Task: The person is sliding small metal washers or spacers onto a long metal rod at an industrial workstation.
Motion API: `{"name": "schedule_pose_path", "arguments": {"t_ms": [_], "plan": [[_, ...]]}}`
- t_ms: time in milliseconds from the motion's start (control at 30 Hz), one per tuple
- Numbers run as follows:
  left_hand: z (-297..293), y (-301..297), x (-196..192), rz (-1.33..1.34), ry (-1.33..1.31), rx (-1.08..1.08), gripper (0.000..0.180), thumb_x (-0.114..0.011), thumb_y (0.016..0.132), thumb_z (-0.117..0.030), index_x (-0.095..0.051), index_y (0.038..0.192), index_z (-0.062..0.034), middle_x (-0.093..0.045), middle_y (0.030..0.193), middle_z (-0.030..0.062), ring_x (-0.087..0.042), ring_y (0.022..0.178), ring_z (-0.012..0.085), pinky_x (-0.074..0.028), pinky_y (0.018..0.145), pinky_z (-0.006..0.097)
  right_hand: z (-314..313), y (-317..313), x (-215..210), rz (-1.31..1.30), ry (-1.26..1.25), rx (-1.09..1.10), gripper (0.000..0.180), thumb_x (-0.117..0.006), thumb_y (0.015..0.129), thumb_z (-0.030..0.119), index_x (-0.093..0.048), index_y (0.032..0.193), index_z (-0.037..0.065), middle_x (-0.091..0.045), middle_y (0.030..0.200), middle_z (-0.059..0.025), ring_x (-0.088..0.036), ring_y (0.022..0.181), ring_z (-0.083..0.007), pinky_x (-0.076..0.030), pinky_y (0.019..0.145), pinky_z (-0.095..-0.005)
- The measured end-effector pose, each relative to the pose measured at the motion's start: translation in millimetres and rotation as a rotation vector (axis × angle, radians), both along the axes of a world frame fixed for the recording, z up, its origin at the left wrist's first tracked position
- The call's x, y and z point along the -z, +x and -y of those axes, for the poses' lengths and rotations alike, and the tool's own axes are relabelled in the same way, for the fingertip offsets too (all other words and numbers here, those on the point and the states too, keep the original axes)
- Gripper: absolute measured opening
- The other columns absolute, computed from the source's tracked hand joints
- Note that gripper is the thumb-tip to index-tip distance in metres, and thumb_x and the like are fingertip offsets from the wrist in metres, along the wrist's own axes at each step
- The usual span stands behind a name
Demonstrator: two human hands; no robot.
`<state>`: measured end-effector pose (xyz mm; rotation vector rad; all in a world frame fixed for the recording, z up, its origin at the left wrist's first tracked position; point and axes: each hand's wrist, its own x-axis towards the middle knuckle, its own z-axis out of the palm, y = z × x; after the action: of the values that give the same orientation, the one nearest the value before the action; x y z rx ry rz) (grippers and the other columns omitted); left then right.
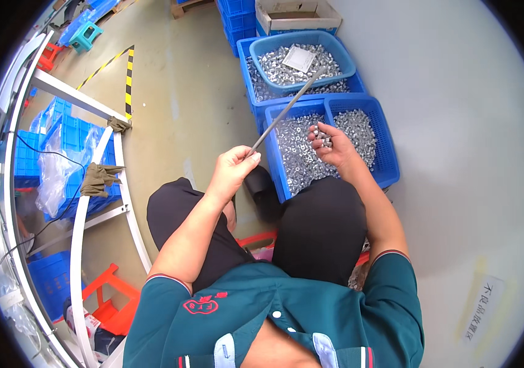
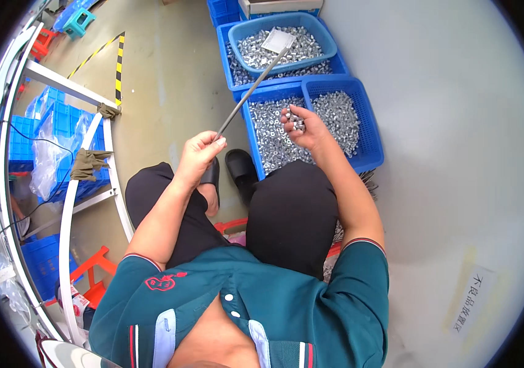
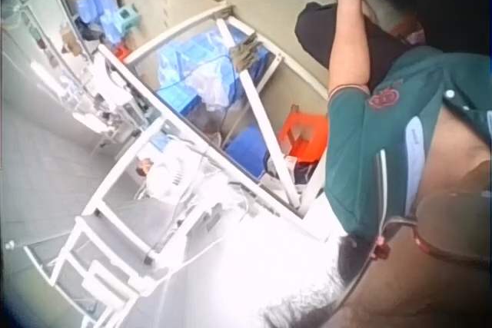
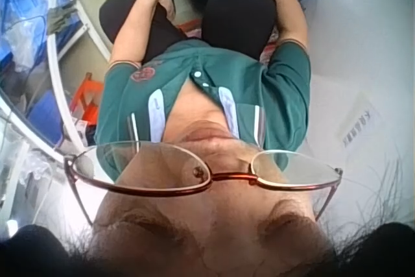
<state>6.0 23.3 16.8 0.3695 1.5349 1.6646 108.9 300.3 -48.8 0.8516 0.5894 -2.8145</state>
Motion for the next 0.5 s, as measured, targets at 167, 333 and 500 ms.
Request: {"name": "schedule_pose_path", "arguments": {"t_ms": [167, 333, 500], "plan": [[4.0, -4.7, 1.5, -0.058, 0.011, 0.018, 0.017, -0.061, 0.086, -0.015, -0.06, 0.09, 0.0011, -0.052, 0.074, -0.0059, -0.044, 0.066, 0.0015, -0.035, 0.058, 0.017, -12.6, -1.1, -54.2, -0.11, 0.105, -0.095, 0.019, -0.054, 0.088, 0.018, -0.054, 0.1, 0.003, -0.051, 0.08, -0.0061, -0.044, 0.056, -0.0071, -0.03, 0.036, -0.0143], [12.8, -5.3, 4.2, -0.095, 0.028, 0.024, 0.018, -0.061, 0.086, -0.016, -0.061, 0.09, 0.0014, -0.052, 0.074, -0.0062, -0.043, 0.065, 0.0013, -0.033, 0.057, 0.017, -6.2, -0.7, -109.9, -0.211, 0.144, -0.053, 0.03, -0.05, 0.09, 0.029, -0.054, 0.103, 0.002, -0.053, 0.081, -0.0088, -0.046, 0.056, -0.01, -0.032, 0.036, -0.0163], [14.1, -8.2, 14.9, -0.163, 0.078, -0.017, 0.016, -0.061, 0.084, -0.018, -0.062, 0.087, -0.0024, -0.05, 0.064, -0.0074, -0.034, 0.05, 0.0, -0.024, 0.044, 0.018, 0.8, 1.2, -137.9, -0.18, 0.168, 0.056, 0.035, -0.045, 0.093, 0.035, -0.052, 0.104, 0.003, -0.053, 0.08, -0.0093, -0.046, 0.056, -0.0106, -0.031, 0.036, -0.0168]]}}
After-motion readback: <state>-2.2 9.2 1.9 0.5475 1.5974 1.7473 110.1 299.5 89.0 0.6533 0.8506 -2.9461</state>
